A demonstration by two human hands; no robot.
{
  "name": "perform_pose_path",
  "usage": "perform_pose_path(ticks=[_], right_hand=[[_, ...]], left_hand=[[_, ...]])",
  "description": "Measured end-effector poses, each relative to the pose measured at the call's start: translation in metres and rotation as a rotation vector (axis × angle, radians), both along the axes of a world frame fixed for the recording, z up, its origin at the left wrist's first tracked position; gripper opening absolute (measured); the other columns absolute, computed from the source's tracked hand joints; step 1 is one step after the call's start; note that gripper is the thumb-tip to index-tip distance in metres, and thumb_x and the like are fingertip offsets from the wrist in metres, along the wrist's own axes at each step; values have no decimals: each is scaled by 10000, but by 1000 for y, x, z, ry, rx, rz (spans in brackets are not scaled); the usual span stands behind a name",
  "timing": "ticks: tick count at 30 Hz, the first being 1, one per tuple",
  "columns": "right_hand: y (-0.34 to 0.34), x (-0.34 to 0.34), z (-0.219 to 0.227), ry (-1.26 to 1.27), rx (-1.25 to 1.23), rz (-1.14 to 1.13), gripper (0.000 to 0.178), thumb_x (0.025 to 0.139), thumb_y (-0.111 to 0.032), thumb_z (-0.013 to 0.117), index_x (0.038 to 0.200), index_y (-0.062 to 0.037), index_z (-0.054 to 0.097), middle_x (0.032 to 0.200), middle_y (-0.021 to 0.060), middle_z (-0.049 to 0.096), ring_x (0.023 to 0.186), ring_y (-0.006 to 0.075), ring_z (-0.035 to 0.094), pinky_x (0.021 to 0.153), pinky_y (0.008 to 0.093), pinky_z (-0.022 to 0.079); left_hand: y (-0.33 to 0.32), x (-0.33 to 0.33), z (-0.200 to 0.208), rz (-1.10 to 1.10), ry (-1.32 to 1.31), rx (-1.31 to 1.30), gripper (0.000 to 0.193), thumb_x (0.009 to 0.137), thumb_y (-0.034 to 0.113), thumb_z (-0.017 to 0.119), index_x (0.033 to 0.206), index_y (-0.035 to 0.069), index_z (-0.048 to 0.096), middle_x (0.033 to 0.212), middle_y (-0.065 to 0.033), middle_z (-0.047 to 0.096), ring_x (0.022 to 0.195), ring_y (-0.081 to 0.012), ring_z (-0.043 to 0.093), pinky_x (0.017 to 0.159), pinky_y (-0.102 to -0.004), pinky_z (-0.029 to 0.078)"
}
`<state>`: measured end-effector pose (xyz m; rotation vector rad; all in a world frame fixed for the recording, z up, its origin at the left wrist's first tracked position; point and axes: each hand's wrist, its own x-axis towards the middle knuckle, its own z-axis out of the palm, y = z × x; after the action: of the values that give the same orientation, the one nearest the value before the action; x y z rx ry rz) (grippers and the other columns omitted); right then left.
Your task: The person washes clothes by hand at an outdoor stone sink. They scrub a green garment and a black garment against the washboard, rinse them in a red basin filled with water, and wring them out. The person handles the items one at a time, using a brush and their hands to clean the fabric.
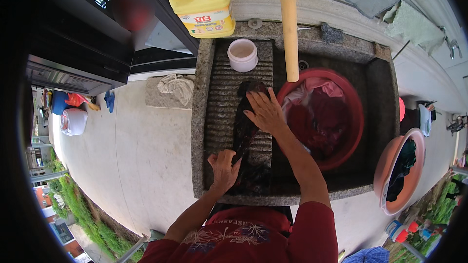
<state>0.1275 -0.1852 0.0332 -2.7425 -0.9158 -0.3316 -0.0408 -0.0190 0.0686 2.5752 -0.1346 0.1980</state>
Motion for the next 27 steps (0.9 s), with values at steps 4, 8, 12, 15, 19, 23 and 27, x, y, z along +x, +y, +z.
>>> perform_pose_path(ticks=[4, 8, 12, 15, 19, 23, 27], right_hand=[[5, 25, -40, -204, 74, -301, 544, 904, -412, 512, 1306, -52, 447, 1401, 84, 390, 1318, 247, 339, 1081, 483, 253], [38, -52, 4, 136, 140, -31, 544, 933, -452, 434, 1313, -64, 454, 1435, 116, 347, 1336, 271, 302, 1081, 503, 233], [36, -84, 20, 394, 39, 239, 557, 936, -489, 380, 1313, -91, 477, 1457, 52, 331, 1329, 207, 303, 1106, 498, 165], [28, -23, 4, 144, -8, 62, 478, 944, -434, 410, 1328, -155, 466, 1449, -9, 341, 1333, 190, 299, 1111, 509, 133], [48, 36, 8, 189, 21, -337, 402, 867, -355, 560, 1230, -184, 539, 1371, 37, 411, 1271, 211, 356, 1028, 554, 253], [52, 26, -12, 83, 241, -80, 241, 774, -201, 649, 1003, -155, 593, 1062, 40, 564, 1031, 224, 510, 772, 495, 427], [66, -72, 18, 225, 664, 92, 153, 719, -89, 625, 838, -126, 537, 693, 22, 506, 706, 201, 519, 529, 385, 403]], left_hand=[[-7, -3, 2, 50, -26, -29, 246, 776, 188, 687, 952, 120, 529, 862, -48, 569, 796, -213, 544, 788, -390, 279], [1, 2, 2, 71, -41, 14, 263, 755, 182, 690, 964, 128, 540, 860, -37, 567, 807, -215, 544, 789, -406, 293], [7, -2, -9, 17, 8, 40, 258, 729, 144, 691, 951, 130, 561, 850, -26, 564, 806, -211, 542, 787, -390, 288], [1, 0, 1, -5, 19, -51, 241, 722, 138, 692, 928, 127, 567, 839, -18, 562, 793, -206, 539, 783, -381, 284], [2, 1, -2, -24, 35, -61, 250, 743, 215, 705, 927, 112, 570, 843, -17, 564, 808, -204, 536, 791, -380, 283], [11, 12, 11, -70, 214, -64, 431, 805, 397, 660, 1069, 66, 578, 1102, -96, 544, 1056, -249, 498, 919, -449, 279], [19, 16, -15, -88, 476, 187, 828, 839, 514, 576, 1437, 54, 235, 1513, -169, 73, 1414, -315, 38, 1091, -566, 51]])
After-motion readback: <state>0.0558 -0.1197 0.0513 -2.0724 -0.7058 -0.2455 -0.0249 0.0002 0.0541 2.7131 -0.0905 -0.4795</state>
